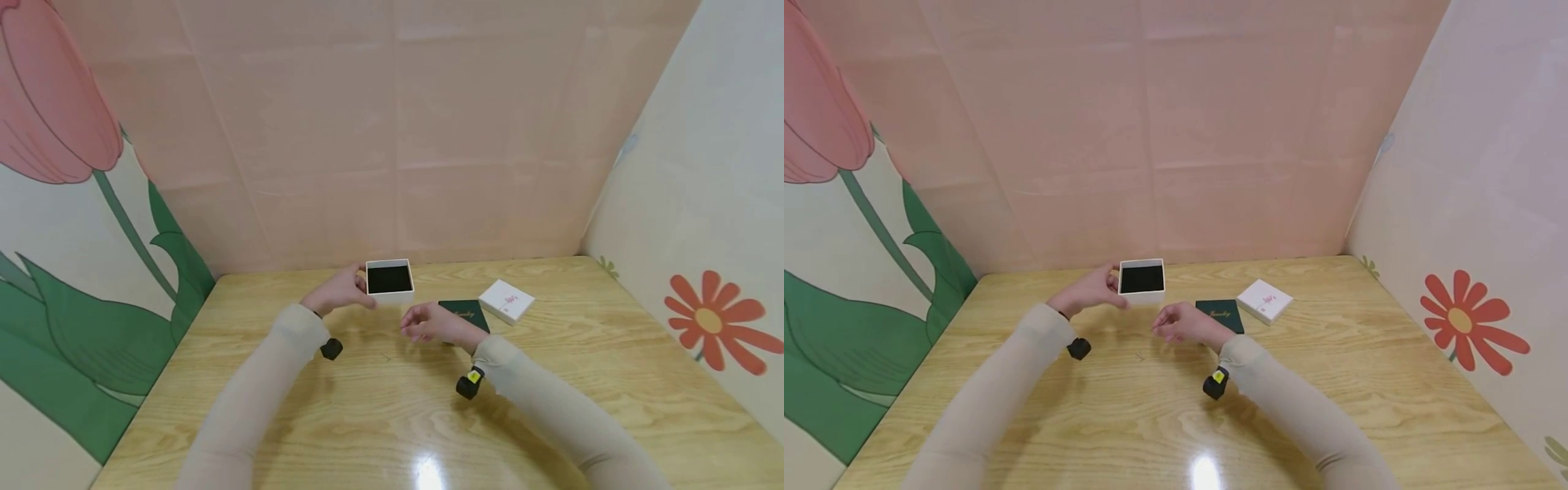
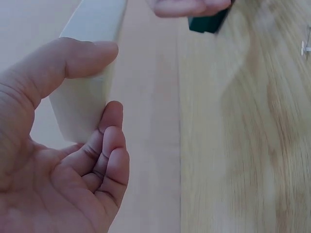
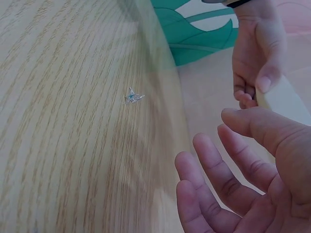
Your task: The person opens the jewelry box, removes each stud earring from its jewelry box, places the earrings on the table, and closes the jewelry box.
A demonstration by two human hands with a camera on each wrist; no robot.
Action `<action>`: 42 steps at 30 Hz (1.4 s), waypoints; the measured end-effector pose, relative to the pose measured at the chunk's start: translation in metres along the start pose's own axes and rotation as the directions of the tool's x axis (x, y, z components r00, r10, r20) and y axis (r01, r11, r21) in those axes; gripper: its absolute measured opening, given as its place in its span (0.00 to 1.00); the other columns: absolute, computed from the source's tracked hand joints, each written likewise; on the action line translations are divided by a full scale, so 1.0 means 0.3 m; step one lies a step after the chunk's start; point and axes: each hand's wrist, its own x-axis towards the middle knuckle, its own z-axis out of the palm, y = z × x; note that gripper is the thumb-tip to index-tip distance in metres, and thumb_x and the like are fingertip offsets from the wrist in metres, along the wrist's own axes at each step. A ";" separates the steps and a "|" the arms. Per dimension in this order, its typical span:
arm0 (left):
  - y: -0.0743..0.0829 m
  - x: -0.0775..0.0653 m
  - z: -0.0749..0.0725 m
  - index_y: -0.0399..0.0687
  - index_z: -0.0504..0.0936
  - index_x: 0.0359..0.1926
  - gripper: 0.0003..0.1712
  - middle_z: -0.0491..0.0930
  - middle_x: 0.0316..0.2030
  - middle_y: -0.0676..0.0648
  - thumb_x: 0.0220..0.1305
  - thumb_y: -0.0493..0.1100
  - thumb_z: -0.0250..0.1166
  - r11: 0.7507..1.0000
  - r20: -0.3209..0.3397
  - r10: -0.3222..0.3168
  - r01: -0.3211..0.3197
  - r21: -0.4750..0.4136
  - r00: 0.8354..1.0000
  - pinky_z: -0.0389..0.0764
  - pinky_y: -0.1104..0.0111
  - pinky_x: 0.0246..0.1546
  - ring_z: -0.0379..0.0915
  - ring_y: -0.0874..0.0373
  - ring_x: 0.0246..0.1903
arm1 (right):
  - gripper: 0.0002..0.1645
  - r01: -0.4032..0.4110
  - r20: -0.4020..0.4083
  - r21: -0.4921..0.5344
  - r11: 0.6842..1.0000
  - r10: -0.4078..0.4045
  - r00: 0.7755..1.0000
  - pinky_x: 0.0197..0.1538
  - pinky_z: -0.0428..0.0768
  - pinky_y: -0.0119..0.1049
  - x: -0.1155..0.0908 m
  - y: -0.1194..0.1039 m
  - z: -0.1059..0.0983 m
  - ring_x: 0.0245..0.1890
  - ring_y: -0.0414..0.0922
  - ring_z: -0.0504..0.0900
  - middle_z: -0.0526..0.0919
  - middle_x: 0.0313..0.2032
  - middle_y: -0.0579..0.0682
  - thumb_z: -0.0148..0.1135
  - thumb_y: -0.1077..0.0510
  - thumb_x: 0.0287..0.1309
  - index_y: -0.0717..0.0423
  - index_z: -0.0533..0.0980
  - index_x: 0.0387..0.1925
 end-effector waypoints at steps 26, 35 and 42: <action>-0.015 -0.021 0.017 0.40 0.48 0.70 0.55 0.69 0.25 0.52 0.48 0.37 0.73 0.998 0.067 -0.044 0.048 -0.049 0.997 0.66 0.64 0.48 0.66 0.59 0.28 | 0.15 -0.021 0.036 -0.001 1.000 0.021 0.999 0.39 0.79 0.43 -0.058 -0.018 -0.075 0.38 0.50 0.81 0.83 0.42 0.56 0.60 0.56 0.64 0.63 0.77 0.47; -0.018 -0.015 0.013 0.42 0.49 0.71 0.55 0.70 0.28 0.49 0.47 0.37 0.73 0.996 0.069 -0.046 0.051 -0.069 0.997 0.66 0.63 0.50 0.66 0.57 0.32 | 0.20 0.091 -0.019 -0.013 0.996 -0.091 0.996 0.51 0.79 0.46 -0.116 -0.035 -0.299 0.46 0.48 0.81 0.80 0.50 0.59 0.53 0.54 0.70 0.63 0.72 0.55; -0.020 -0.011 0.015 0.40 0.50 0.70 0.54 0.69 0.28 0.50 0.46 0.36 0.73 0.997 0.068 -0.038 0.043 -0.071 0.997 0.66 0.64 0.50 0.66 0.58 0.32 | 0.27 0.205 -0.219 -0.073 0.976 -0.216 0.952 0.60 0.72 0.47 -0.125 0.096 -0.469 0.57 0.56 0.75 0.73 0.60 0.66 0.51 0.56 0.71 0.61 0.63 0.67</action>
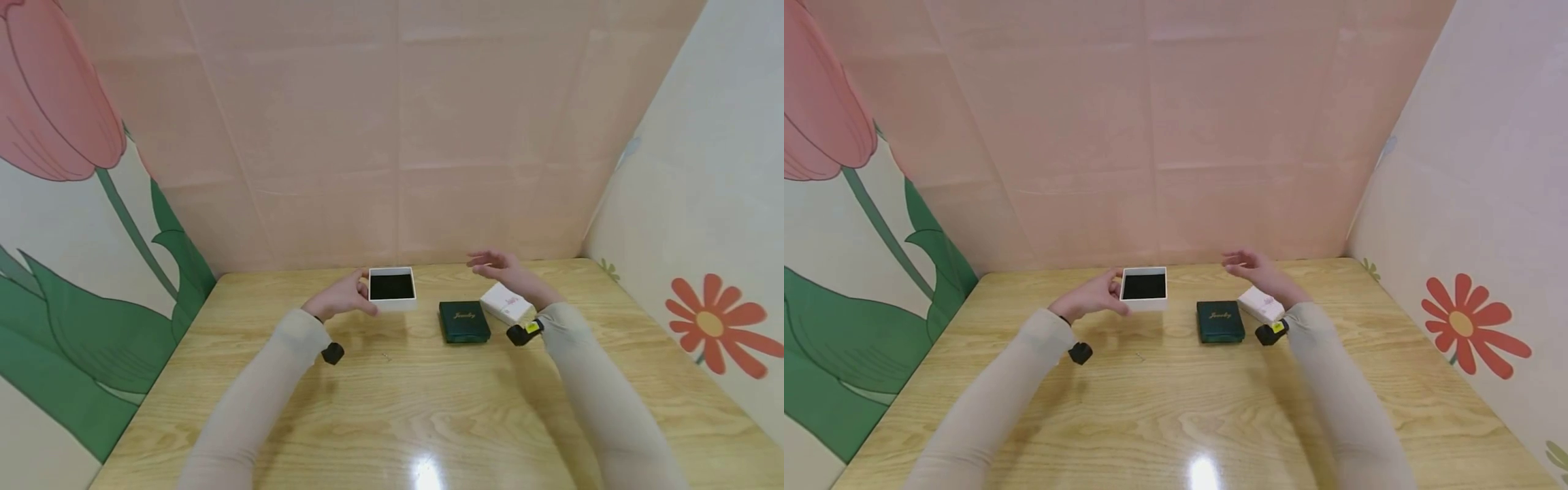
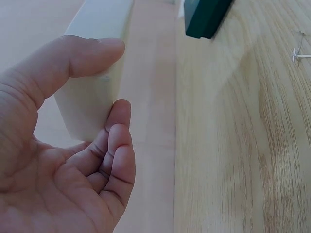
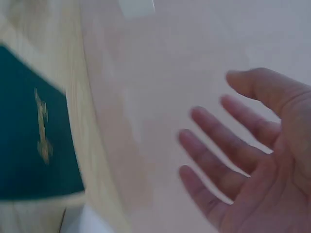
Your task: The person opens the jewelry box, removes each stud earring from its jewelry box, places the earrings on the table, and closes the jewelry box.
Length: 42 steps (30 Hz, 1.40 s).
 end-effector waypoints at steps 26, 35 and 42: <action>0.009 -0.008 0.017 0.39 0.50 0.70 0.53 0.66 0.28 0.51 0.48 0.37 0.72 1.000 0.020 -0.003 0.003 0.015 1.000 0.64 0.63 0.49 0.64 0.58 0.33 | 0.56 -0.385 -0.057 -0.523 0.761 0.419 0.906 0.59 0.47 0.77 -0.093 0.283 0.017 0.63 0.83 0.37 0.36 0.67 0.82 0.62 0.45 0.58 0.64 0.41 0.74; 0.004 -0.002 0.022 0.40 0.49 0.71 0.54 0.68 0.30 0.50 0.49 0.39 0.72 0.999 0.021 -0.018 0.017 0.047 1.000 0.65 0.62 0.49 0.65 0.57 0.33 | 0.58 -0.420 -0.112 -0.564 0.711 0.438 0.892 0.49 0.66 0.60 -0.080 0.283 0.010 0.51 0.71 0.63 0.61 0.57 0.79 0.66 0.44 0.54 0.65 0.45 0.73; 0.003 -0.002 0.023 0.39 0.48 0.72 0.55 0.67 0.30 0.49 0.49 0.38 0.72 0.999 0.020 -0.017 0.016 0.048 1.000 0.65 0.62 0.49 0.65 0.57 0.33 | 0.54 -0.488 -0.195 -0.512 0.707 0.458 0.868 0.46 0.64 0.56 -0.065 0.211 -0.012 0.46 0.65 0.69 0.71 0.52 0.73 0.65 0.40 0.51 0.69 0.56 0.68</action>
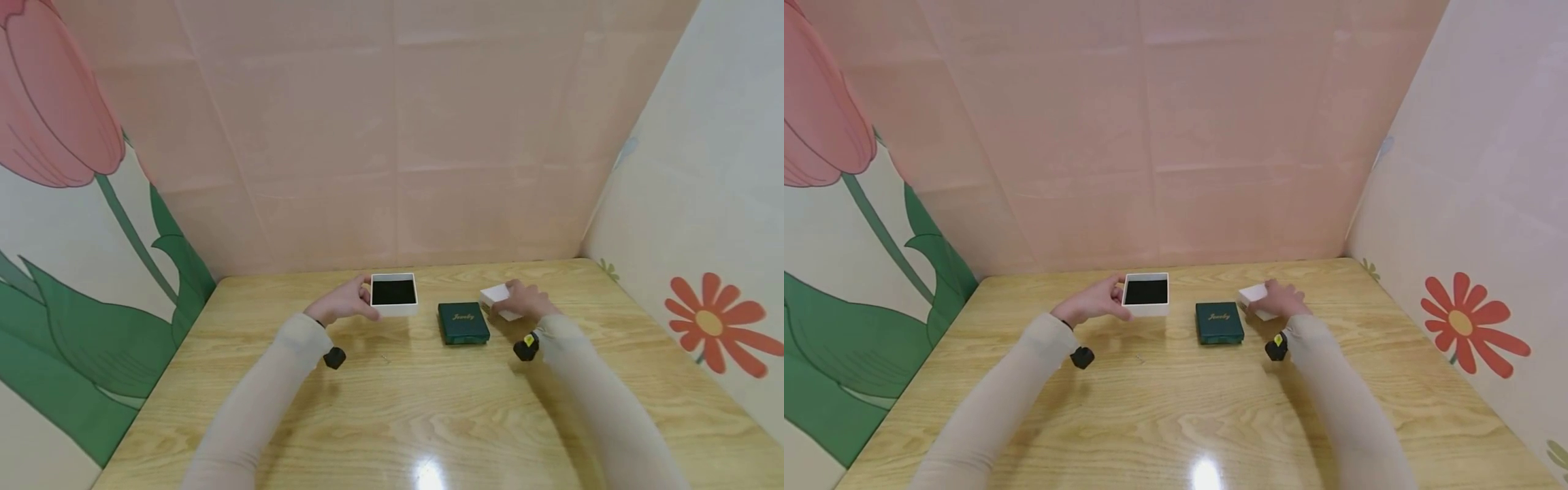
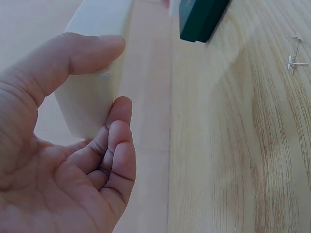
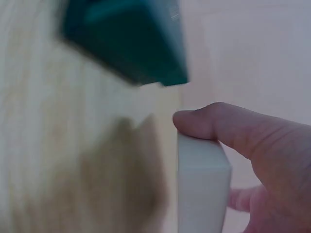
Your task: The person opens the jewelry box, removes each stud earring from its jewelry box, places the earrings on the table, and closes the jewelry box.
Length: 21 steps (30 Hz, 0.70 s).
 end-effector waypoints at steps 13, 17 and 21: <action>0.006 -0.002 -0.002 0.41 0.47 0.72 0.56 0.67 0.30 0.49 0.49 0.40 0.72 1.000 0.002 -0.003 0.003 -0.003 1.000 0.64 0.61 0.50 0.64 0.57 0.35 | 0.53 0.133 -0.214 0.125 0.983 -0.104 0.971 0.56 0.59 0.60 -0.083 -0.320 -0.146 0.57 0.66 0.59 0.64 0.60 0.71 0.65 0.40 0.53 0.62 0.56 0.71; 0.009 -0.001 -0.001 0.41 0.48 0.72 0.56 0.68 0.30 0.51 0.49 0.40 0.73 1.000 0.009 -0.005 0.005 0.002 1.000 0.64 0.61 0.51 0.65 0.56 0.37 | 0.53 0.215 -0.258 0.074 0.974 -0.190 0.947 0.58 0.61 0.59 -0.095 -0.407 -0.145 0.56 0.63 0.65 0.67 0.61 0.67 0.67 0.39 0.51 0.56 0.58 0.71; 0.011 0.001 0.000 0.41 0.48 0.72 0.56 0.69 0.31 0.50 0.49 0.39 0.73 1.000 0.015 -0.008 0.008 0.000 1.000 0.65 0.61 0.51 0.66 0.56 0.37 | 0.53 0.322 -0.271 0.076 0.944 -0.291 0.918 0.55 0.67 0.56 -0.108 -0.473 -0.133 0.55 0.60 0.68 0.68 0.62 0.65 0.71 0.40 0.47 0.51 0.60 0.71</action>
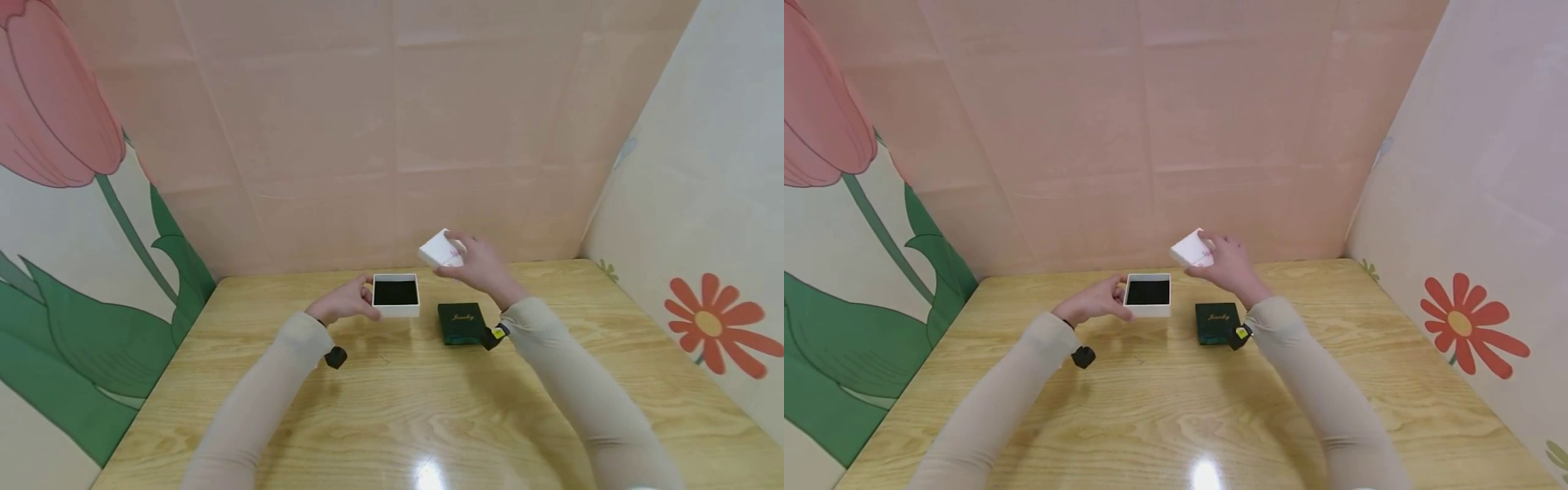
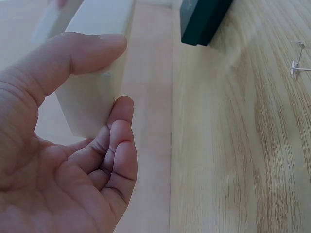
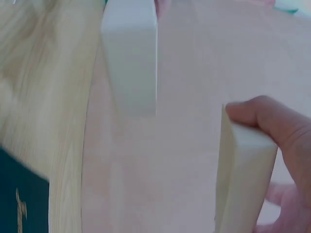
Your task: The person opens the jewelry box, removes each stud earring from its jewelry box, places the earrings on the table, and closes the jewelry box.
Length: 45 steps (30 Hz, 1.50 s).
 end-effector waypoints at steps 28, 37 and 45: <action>-0.011 0.018 0.018 0.38 0.55 0.67 0.48 0.81 0.36 0.41 0.48 0.30 0.71 0.994 0.024 0.072 -0.070 -0.083 0.997 0.75 0.64 0.49 0.77 0.57 0.35 | 0.51 0.351 0.286 0.136 0.926 -0.376 0.881 0.58 0.67 0.53 0.017 -0.143 0.133 0.62 0.57 0.63 0.65 0.66 0.58 0.79 0.45 0.40 0.38 0.67 0.68; -0.011 0.019 0.019 0.39 0.55 0.68 0.48 0.80 0.40 0.38 0.49 0.31 0.72 0.995 0.026 0.061 -0.058 -0.081 0.998 0.76 0.62 0.49 0.77 0.55 0.38 | 0.50 0.364 0.308 0.162 0.917 -0.398 0.864 0.57 0.70 0.49 0.031 -0.117 0.169 0.59 0.53 0.67 0.66 0.63 0.55 0.79 0.47 0.40 0.40 0.68 0.67; -0.007 0.015 0.022 0.41 0.56 0.68 0.49 0.80 0.39 0.42 0.48 0.30 0.73 0.997 0.016 0.040 -0.039 -0.062 0.999 0.75 0.60 0.51 0.77 0.53 0.40 | 0.50 0.331 0.341 0.181 0.926 -0.375 0.862 0.57 0.71 0.50 0.028 -0.117 0.170 0.60 0.54 0.68 0.65 0.65 0.57 0.78 0.46 0.42 0.40 0.66 0.69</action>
